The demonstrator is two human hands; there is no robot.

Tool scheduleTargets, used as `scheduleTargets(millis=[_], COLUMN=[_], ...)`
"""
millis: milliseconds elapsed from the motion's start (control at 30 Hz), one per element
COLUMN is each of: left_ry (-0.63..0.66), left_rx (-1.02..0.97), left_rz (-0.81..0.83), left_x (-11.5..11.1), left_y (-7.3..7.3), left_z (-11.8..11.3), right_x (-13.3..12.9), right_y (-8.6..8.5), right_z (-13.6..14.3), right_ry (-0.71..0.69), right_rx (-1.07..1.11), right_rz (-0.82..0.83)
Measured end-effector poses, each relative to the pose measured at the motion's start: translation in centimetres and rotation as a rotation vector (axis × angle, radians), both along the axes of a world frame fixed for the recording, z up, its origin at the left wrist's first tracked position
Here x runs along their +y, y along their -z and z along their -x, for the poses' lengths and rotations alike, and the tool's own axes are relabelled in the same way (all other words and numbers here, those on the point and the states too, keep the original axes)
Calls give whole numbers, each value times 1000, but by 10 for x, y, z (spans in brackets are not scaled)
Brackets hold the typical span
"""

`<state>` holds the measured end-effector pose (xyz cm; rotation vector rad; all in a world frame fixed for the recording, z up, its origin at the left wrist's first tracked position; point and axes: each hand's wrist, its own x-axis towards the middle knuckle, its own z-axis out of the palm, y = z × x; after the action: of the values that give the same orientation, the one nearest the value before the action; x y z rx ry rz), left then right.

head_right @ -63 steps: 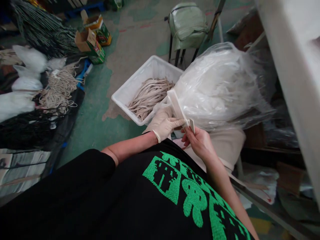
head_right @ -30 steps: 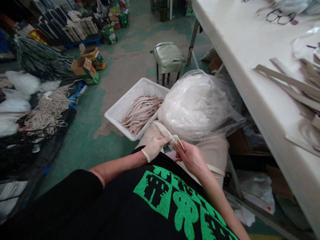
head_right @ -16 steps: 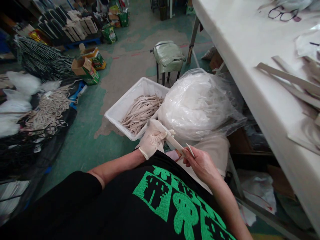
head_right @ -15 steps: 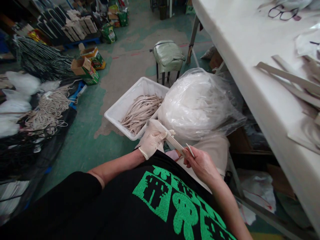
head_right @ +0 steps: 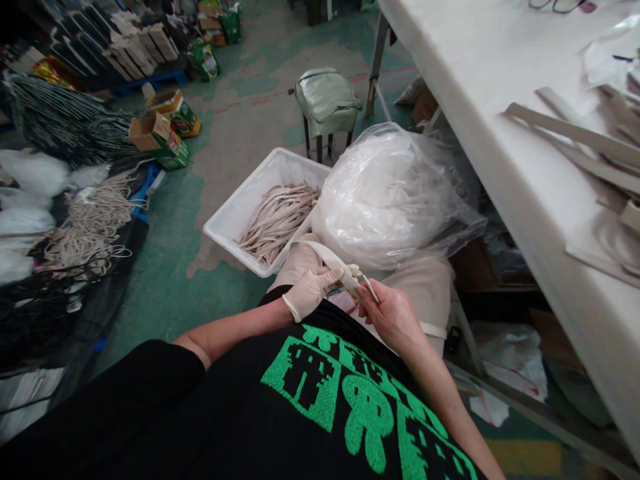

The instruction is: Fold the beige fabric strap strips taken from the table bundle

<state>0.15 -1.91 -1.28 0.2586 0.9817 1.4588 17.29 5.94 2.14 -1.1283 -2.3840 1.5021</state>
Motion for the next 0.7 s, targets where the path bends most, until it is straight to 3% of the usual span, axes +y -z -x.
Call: scheduleTargets(millis=[233, 333, 433, 533, 700], left_ry=[66, 12, -30, 1, 34], left_rx=[35, -27, -79, -130, -143], left_rz=[10, 36, 84, 104, 102], left_x=[-1, -2, -4, -4, -6], left_y=[-3, -16, -30, -33, -17], left_z=[-10, -5, -1, -1, -8], right_x=[-1, 8, 16, 16, 6], right_y=[0, 2, 6, 6, 0], right_z=[19, 8, -3, -6, 6], right_ry=[13, 181, 311, 135, -120], right_rx=[61, 166, 314, 414, 470], right_rz=[-24, -51, -232, -342, -349])
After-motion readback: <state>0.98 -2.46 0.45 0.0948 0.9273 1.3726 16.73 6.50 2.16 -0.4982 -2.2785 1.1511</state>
